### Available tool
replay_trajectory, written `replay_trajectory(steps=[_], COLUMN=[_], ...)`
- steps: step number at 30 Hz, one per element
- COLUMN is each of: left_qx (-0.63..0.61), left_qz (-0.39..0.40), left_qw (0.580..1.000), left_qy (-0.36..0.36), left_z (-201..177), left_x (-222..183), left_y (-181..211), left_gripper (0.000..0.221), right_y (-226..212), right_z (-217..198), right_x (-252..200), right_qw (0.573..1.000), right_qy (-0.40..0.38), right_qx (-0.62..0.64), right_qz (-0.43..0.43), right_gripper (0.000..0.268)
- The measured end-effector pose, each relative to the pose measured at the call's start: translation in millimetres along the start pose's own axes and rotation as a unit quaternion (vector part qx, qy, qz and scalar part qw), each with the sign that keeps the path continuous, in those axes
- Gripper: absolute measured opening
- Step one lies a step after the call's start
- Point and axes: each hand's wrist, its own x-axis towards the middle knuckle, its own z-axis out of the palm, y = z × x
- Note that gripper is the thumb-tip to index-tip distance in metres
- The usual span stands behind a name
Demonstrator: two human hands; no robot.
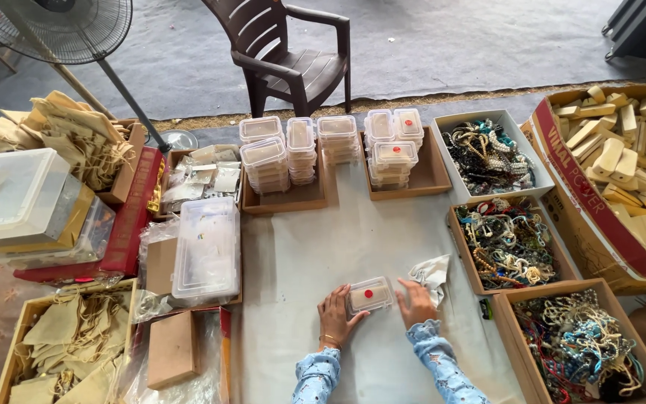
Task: Organizing small jewelry bags and components into plastic storage containers and cardboard boxes.
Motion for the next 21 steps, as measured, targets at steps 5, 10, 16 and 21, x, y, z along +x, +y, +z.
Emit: replay_trajectory(steps=[5,10,16,21], left_qx=[0.022,0.015,-0.009,-0.023], left_qz=[0.018,0.002,-0.016,-0.035], left_qw=[1.0,1.0,1.0,0.999], left_qy=[0.004,-0.006,-0.015,-0.026], left_z=[2,-2,-9,-10], left_x=[2,5,8,10], left_y=[0,1,4,7], left_gripper=[0.097,0.097,0.096,0.095], right_y=[16,65,102,-4], right_z=[-15,10,23,43], right_x=[29,32,39,4], right_qw=[0.98,0.974,0.988,0.997], right_qy=[0.079,-0.021,0.028,0.023], right_qx=[-0.164,-0.223,-0.153,-0.036], right_qz=[-0.084,-0.033,-0.003,-0.059], right_gripper=[0.048,0.054,0.057,0.062])
